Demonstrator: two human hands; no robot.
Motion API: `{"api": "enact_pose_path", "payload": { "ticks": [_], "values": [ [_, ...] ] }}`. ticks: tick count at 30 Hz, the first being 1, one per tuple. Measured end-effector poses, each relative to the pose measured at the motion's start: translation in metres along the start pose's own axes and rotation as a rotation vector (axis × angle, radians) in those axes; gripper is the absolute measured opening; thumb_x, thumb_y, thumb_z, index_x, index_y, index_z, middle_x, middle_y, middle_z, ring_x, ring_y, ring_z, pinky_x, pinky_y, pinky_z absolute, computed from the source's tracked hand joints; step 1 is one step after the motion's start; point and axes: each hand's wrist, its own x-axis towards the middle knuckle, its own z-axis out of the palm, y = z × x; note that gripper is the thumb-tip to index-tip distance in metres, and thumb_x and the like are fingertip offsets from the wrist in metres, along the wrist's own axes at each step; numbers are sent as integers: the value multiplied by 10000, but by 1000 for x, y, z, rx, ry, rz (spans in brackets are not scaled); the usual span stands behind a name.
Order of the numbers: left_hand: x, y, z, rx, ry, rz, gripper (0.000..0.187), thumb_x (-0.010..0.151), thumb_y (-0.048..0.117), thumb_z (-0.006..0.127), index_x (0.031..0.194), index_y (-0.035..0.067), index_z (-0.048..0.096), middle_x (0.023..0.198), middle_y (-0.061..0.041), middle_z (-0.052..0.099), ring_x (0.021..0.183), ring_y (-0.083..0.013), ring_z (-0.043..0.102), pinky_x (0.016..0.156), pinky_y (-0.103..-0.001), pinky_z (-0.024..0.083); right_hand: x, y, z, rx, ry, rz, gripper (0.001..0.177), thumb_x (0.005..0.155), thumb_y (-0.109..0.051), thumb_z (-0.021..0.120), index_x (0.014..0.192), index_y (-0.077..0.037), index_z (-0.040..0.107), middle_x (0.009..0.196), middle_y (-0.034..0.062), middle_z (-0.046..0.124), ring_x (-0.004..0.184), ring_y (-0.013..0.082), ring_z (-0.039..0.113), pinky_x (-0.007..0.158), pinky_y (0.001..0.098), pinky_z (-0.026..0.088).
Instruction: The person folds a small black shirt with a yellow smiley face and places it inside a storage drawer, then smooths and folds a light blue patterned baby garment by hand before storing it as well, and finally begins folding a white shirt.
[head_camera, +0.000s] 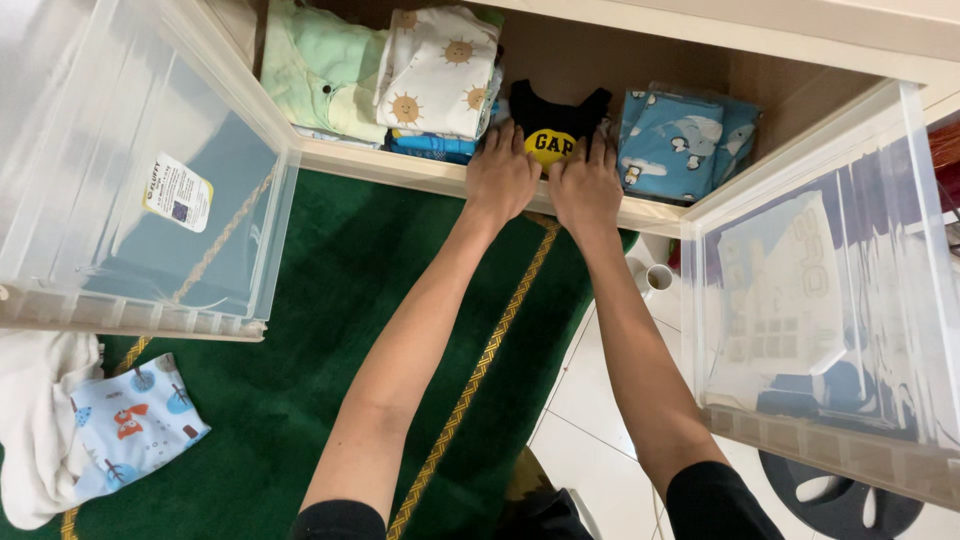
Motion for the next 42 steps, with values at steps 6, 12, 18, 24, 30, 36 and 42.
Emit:
{"api": "enact_pose_path", "payload": {
  "ticks": [6,12,18,24,30,36,42],
  "values": [
    [-21,3,-19,-53,211,168,543,973,242,499,1381,-112,558,1536,-252,474,1428,-387,454,1190,-443,350,-16,-9,-13,92,176,-173,469,959,-115,555,1352,137,599,1497,358,488,1402,497,459,1164,489,396],
    [-56,9,-51,-102,105,250,479,906,237,548,1294,-30,636,1427,-208,575,1349,-367,513,1153,-536,330,-44,-21,-27,117,190,-234,324,967,-85,582,1243,50,687,1316,160,649,1271,336,586,1182,533,321],
    [-59,3,-50,-86,208,272,391,916,213,552,1199,-29,670,1284,-194,697,1223,-338,618,1133,-523,365,-52,-26,-35,91,251,-217,296,992,-176,570,1174,-1,725,1165,162,666,1096,321,613,1180,522,304],
    [-57,2,-43,-72,103,219,401,946,211,551,1237,-46,654,1257,-211,699,1229,-338,620,1132,-479,369,-50,-21,-29,51,208,-203,278,1012,-206,565,1116,-12,735,1051,148,688,1046,335,613,1166,517,316],
    [-72,4,-55,-72,308,315,495,900,192,571,1342,-29,600,1389,-217,594,1338,-345,525,1182,-501,312,-52,-27,-39,208,312,-271,257,952,-110,632,1164,18,699,1186,183,675,1160,363,601,1136,558,308],
    [-127,16,-97,-517,368,171,371,937,25,598,1308,35,595,1348,-173,614,1304,-367,537,1116,-474,397,-78,-55,-56,747,235,-156,200,955,28,621,1149,17,665,1210,169,654,1159,283,649,1010,398,517],
    [-206,12,-136,-799,376,-33,267,980,-15,591,1237,52,621,1171,-119,659,1078,-302,678,935,-395,546,-130,-95,-41,1221,-65,27,119,1072,-98,613,1105,7,658,1007,27,690,925,88,654,860,248,535]
  ]
}}
